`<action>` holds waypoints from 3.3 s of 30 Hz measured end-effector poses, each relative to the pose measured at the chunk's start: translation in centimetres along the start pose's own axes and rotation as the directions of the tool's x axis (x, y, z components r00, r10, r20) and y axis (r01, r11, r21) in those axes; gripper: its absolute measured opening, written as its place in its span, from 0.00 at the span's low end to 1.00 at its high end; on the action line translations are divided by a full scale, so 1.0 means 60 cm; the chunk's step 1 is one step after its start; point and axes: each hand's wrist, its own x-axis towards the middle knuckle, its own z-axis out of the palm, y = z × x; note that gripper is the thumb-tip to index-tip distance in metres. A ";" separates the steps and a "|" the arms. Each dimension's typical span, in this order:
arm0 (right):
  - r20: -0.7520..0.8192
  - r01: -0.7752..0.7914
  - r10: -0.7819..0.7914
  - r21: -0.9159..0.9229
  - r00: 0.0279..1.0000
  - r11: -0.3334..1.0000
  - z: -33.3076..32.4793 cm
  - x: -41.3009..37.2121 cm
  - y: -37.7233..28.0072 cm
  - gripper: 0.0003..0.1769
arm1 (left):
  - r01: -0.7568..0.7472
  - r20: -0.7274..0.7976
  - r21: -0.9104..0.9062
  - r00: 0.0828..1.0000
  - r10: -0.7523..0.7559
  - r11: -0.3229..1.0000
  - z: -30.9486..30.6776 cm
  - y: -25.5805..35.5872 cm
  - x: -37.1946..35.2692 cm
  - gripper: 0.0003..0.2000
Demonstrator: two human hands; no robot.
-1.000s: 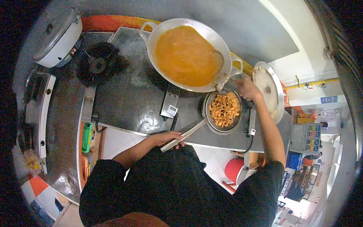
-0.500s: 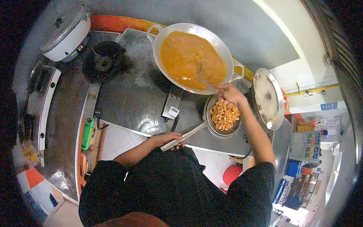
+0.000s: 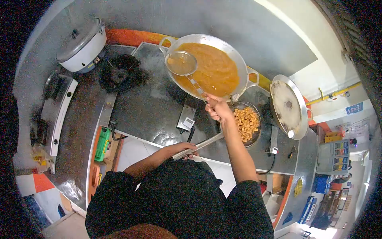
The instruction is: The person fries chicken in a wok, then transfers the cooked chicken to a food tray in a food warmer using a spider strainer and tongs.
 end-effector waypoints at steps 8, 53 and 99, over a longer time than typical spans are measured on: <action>-0.031 0.113 -0.113 0.020 0.993 0.993 -0.045 -0.073 -0.007 0.22 | 0.070 -0.021 -0.109 0.997 -0.072 0.992 0.060 0.011 -0.011 0.17; -0.413 0.040 -0.705 -0.848 0.577 0.529 -0.533 -0.647 0.415 0.25 | 0.380 -0.680 0.645 0.682 0.271 0.663 0.288 -0.012 0.096 0.16; -0.179 -0.236 -0.553 -0.971 0.814 -0.033 -0.616 -0.559 0.475 0.38 | 0.450 -0.713 0.599 0.677 0.184 0.663 0.288 -0.009 0.110 0.15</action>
